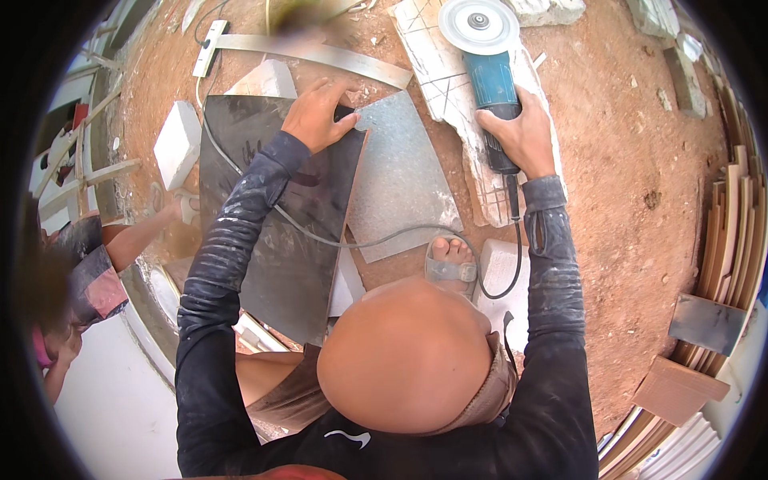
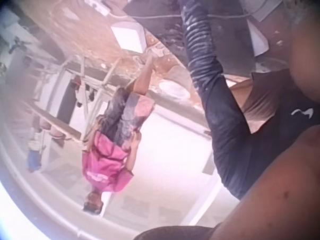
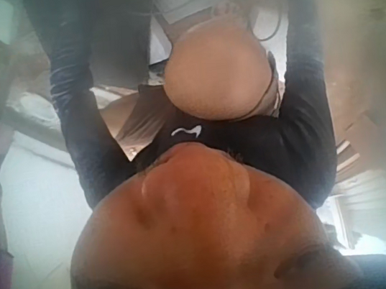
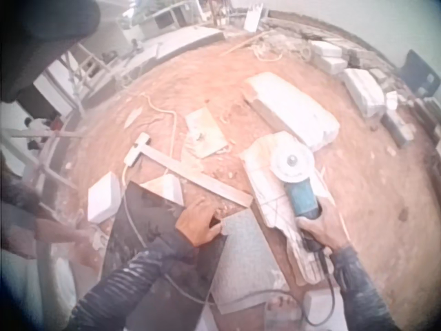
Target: The person uses an angle grinder to cut a large, dark rectangular tile placed on the ground. They hold the tile with one hand and guide the grinder along a marked line with the other. After cutting, the person hands the tile to another individual.
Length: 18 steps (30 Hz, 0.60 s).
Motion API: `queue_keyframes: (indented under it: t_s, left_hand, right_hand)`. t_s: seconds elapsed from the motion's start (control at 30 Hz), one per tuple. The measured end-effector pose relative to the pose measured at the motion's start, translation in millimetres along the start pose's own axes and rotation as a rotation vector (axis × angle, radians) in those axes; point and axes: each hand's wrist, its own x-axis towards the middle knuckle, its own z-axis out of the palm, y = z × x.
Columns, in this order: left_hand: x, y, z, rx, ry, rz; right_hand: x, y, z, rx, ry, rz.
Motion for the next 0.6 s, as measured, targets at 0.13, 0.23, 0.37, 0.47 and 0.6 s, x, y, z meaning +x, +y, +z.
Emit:
queue_keyframes:
  t_s: [0.13,0.23,0.37,0.47,0.6]
  left_hand:
    - [13.6,4.3,-0.6,0.088,-0.108,-0.039]
    - [16.2,8.7,4.3,0.164,-0.130,-0.088]
    - [7.2,7.8,-4.2,0.035,-0.008,-0.316]
    - [-22.7,-2.6,-20.0,-0.055,0.132,-0.298]
    - [-100.8,-6.1,-29.5,0.026,0.031,-0.129]
  right_hand:
    - [-0.5,-2.8,-2.7,0.020,-0.004,0.000]
    - [1.2,-2.5,-0.1,0.014,0.003,-0.032]
    - [-2.3,-7.7,-1.7,0.081,-0.034,0.013]
    - [-5.0,-8.7,-2.2,0.057,-0.029,0.005]
    - [-7.2,-12.2,-3.9,0.105,-0.043,-0.032]
